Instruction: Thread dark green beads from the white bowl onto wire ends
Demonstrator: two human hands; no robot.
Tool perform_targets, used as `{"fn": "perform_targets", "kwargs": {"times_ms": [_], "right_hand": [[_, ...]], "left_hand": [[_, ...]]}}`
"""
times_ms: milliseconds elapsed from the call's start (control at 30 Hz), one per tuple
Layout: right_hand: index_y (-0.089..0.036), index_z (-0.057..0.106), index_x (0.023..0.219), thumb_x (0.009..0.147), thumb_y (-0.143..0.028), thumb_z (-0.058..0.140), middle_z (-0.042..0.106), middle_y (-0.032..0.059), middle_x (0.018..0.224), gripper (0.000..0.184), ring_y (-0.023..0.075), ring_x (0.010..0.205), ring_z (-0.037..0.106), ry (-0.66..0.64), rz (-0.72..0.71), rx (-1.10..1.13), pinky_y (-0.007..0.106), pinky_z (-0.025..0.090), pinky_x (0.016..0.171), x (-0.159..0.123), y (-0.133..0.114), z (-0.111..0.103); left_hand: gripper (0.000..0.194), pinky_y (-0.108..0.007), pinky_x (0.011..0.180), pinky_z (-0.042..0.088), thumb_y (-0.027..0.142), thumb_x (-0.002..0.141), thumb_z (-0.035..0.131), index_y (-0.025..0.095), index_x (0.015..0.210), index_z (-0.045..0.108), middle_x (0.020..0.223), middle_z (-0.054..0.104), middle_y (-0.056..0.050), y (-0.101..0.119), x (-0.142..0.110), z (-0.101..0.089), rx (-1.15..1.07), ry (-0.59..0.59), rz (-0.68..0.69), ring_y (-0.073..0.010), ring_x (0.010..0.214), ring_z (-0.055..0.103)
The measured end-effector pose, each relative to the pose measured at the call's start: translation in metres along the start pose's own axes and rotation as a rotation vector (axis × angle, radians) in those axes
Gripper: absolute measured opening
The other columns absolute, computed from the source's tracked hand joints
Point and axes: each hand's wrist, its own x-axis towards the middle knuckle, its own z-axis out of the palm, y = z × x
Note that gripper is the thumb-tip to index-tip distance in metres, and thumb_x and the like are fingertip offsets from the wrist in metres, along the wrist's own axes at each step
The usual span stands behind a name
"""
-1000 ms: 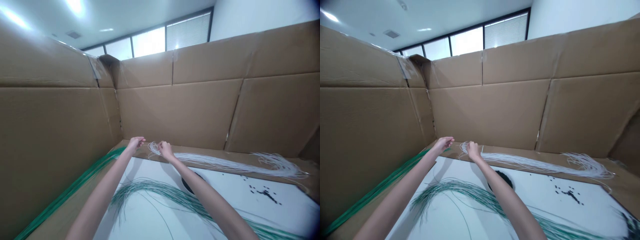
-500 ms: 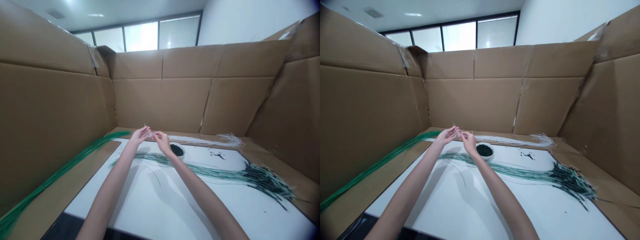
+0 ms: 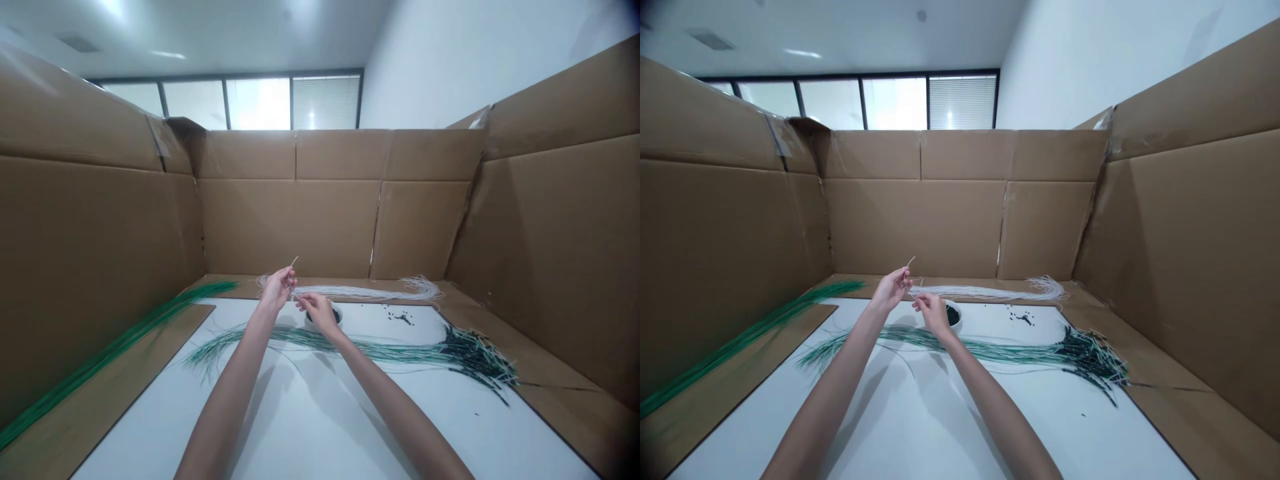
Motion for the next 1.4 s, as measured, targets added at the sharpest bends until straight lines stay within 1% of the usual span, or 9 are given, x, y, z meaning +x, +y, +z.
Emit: {"fn": "perform_targets", "kwargs": {"times_ms": [100, 167, 267, 433, 567, 800, 1100, 1233, 1400], "right_hand": [[-0.013, 0.064, 0.080, 0.072, -0.022, 0.053, 0.068, 0.0069, 0.074, 0.017, 0.0177, 0.070, 0.064, -0.010, -0.007, -0.018, 0.029, 0.048, 0.070, -0.002, -0.001, -0.010], [-0.014, 0.065, 0.085, 0.068, -0.022, 0.058, 0.068, 0.0071, 0.086, 0.020, 0.0182, 0.080, 0.063, -0.003, -0.022, -0.018, 0.029, 0.047, 0.076, -0.002, -0.007, -0.021], [-0.016, 0.062, 0.099, 0.074, -0.032, 0.053, 0.063, 0.0069, 0.103, 0.031, 0.0168, 0.094, 0.058, 0.062, -0.060, 0.025, 0.028, 0.044, 0.082, 0.001, -0.020, -0.040], [-0.014, 0.068, 0.084, 0.066, -0.043, 0.059, 0.068, 0.0085, 0.085, 0.036, 0.0208, 0.080, 0.060, 0.163, -0.047, 0.169, 0.028, 0.047, 0.063, 0.005, -0.034, -0.060], [-0.013, 0.069, 0.074, 0.063, -0.041, 0.061, 0.067, 0.0076, 0.075, 0.032, 0.0176, 0.068, 0.059, 0.228, -0.038, 0.229, 0.025, 0.045, 0.055, 0.005, -0.036, -0.064], [-0.014, 0.068, 0.070, 0.062, -0.037, 0.064, 0.066, 0.0055, 0.071, 0.025, 0.0161, 0.068, 0.058, 0.233, -0.116, 0.249, 0.025, 0.044, 0.060, 0.004, -0.037, -0.062], [-0.014, 0.067, 0.070, 0.065, -0.038, 0.061, 0.066, 0.0052, 0.072, 0.025, 0.0151, 0.066, 0.058, 0.240, -0.153, 0.118, 0.025, 0.044, 0.063, 0.004, -0.032, -0.058], [-0.013, 0.064, 0.070, 0.065, -0.038, 0.059, 0.063, 0.0036, 0.065, 0.026, 0.0122, 0.057, 0.054, 0.380, -0.147, 0.117, 0.023, 0.042, 0.056, 0.018, -0.039, -0.070], [-0.011, 0.062, 0.071, 0.066, -0.035, 0.058, 0.055, -0.0004, 0.057, 0.025, 0.0076, 0.050, 0.045, 0.542, -0.215, 0.097, 0.021, 0.038, 0.051, 0.052, -0.066, -0.112]], "left_hand": [[0.007, -0.017, 0.055, 0.042, 0.014, 0.067, 0.061, 0.010, 0.073, 0.060, 0.060, 0.056, 0.000, -0.004, -0.005, 0.003, 0.076, -0.052, 0.043, -0.0016, 0.044, 0.041], [0.016, -0.017, 0.054, 0.040, 0.017, 0.063, 0.065, 0.009, 0.076, 0.063, 0.063, 0.058, -0.001, -0.006, -0.012, 0.005, 0.140, -0.095, 0.054, -0.0026, 0.047, 0.043], [0.024, -0.019, 0.054, 0.039, 0.022, 0.057, 0.071, 0.009, 0.077, 0.066, 0.065, 0.060, -0.003, -0.008, -0.023, 0.010, 0.240, -0.162, 0.059, -0.0045, 0.051, 0.045], [0.027, -0.021, 0.054, 0.039, 0.030, 0.057, 0.072, 0.009, 0.074, 0.068, 0.068, 0.061, -0.005, -0.007, -0.034, 0.020, 0.426, -0.284, 0.074, -0.0061, 0.052, 0.045], [0.026, -0.022, 0.058, 0.041, 0.034, 0.061, 0.068, 0.011, 0.071, 0.068, 0.067, 0.059, -0.004, -0.009, -0.035, 0.023, 0.544, -0.347, 0.099, -0.0067, 0.053, 0.045], [0.025, -0.026, 0.068, 0.045, 0.032, 0.060, 0.069, 0.011, 0.072, 0.068, 0.069, 0.060, -0.006, -0.010, -0.040, 0.019, 0.503, -0.372, 0.024, -0.0083, 0.057, 0.047], [0.021, -0.024, 0.062, 0.044, 0.031, 0.062, 0.067, 0.011, 0.069, 0.067, 0.064, 0.059, -0.006, -0.008, -0.041, 0.018, 0.572, -0.412, -0.042, -0.0086, 0.055, 0.049], [0.025, -0.020, 0.050, 0.038, 0.035, 0.066, 0.063, 0.012, 0.075, 0.067, 0.060, 0.057, -0.004, -0.002, -0.035, 0.015, 0.705, -0.444, 0.091, -0.0075, 0.049, 0.045], [0.028, -0.018, 0.047, 0.033, 0.037, 0.069, 0.058, 0.012, 0.077, 0.067, 0.060, 0.056, -0.002, 0.030, -0.022, 0.009, 0.894, -0.384, 0.361, -0.0070, 0.049, 0.042]]}}
